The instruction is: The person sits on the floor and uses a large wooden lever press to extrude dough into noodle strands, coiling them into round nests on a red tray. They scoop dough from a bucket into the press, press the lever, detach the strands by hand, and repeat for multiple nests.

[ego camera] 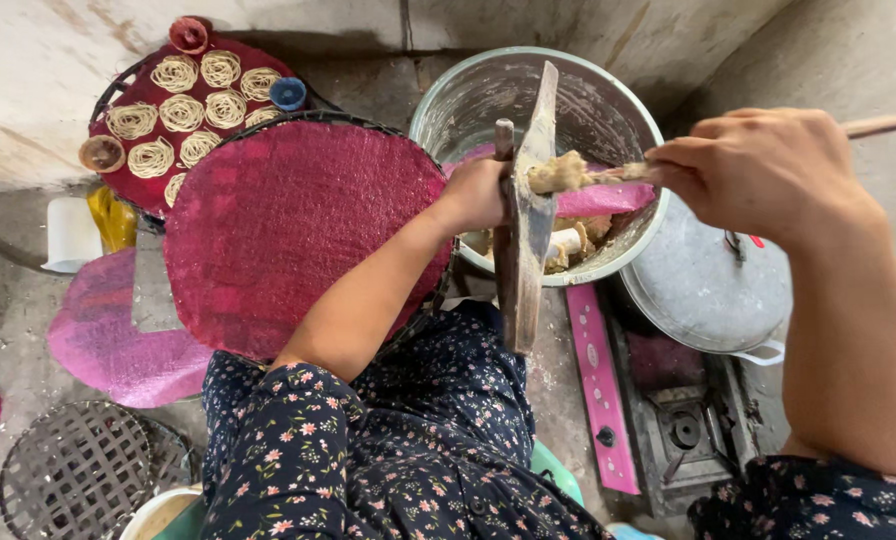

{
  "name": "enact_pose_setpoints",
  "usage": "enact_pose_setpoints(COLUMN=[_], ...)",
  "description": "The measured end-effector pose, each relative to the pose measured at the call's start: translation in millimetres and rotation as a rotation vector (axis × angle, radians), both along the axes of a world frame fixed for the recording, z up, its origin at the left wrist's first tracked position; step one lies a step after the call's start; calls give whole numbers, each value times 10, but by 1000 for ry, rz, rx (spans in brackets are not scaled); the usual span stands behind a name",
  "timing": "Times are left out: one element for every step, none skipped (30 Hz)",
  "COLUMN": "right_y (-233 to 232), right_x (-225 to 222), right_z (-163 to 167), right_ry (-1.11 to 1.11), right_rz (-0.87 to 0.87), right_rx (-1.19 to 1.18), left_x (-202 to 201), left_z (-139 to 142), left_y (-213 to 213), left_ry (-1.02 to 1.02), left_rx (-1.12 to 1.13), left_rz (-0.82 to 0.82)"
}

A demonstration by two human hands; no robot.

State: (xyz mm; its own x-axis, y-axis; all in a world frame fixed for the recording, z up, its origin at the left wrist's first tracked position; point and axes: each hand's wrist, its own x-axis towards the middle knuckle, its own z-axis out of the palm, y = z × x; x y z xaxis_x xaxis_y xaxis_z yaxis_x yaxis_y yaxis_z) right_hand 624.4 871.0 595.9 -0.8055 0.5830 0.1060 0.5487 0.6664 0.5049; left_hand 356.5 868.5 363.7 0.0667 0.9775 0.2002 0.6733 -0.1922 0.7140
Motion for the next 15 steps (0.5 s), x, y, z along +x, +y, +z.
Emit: enact_pose_setpoints(right_y=[-18,-35,-108,-193,-224,-245,-267,-265,-249,-235,-232,-242,-236,-221,-202], right_x=[-147,-281,-381,-450,-478,-500,-500,-462,-388,-339,-227,-99,8,46,83], right_z=[-48,-103,-193,-272,-297,-310,-308,-260,-177,-117,-24,65,143,149,156], right_ry=[-147,-293,-226,-153,-127,-99,-68,-26,15,52,143,231,266,283,301], right_rz=[-67,-134,52,235,316,399,484,443,406,372,359,345,323,303,283], right_rx=[-13,-26,148,324,354,386,419,378,331,281,301,323,300,293,287], left_x=[27,44,52,46,30,10,-24,-70,-119,-164,-210,-250,-279,-291,-283], left_z=[-14,-35,-63,-97,-134,-176,-219,-253,-283,-307,-321,-329,-327,-321,-311], left_y=[11,26,47,62,80,89,92,96,94,88,76,60,46,27,13], left_ry=[-1,-1,-42,-82,-123,-171,-216,-261,-244,-230,-216,-202,-188,-177,-220], left_rx=[3,6,-27,-59,-89,-142,-193,-245,-166,-90,-13,-58,-104,-153,-138], left_rz=[16,32,54,75,98,113,129,147,136,128,119,154,189,220,213])
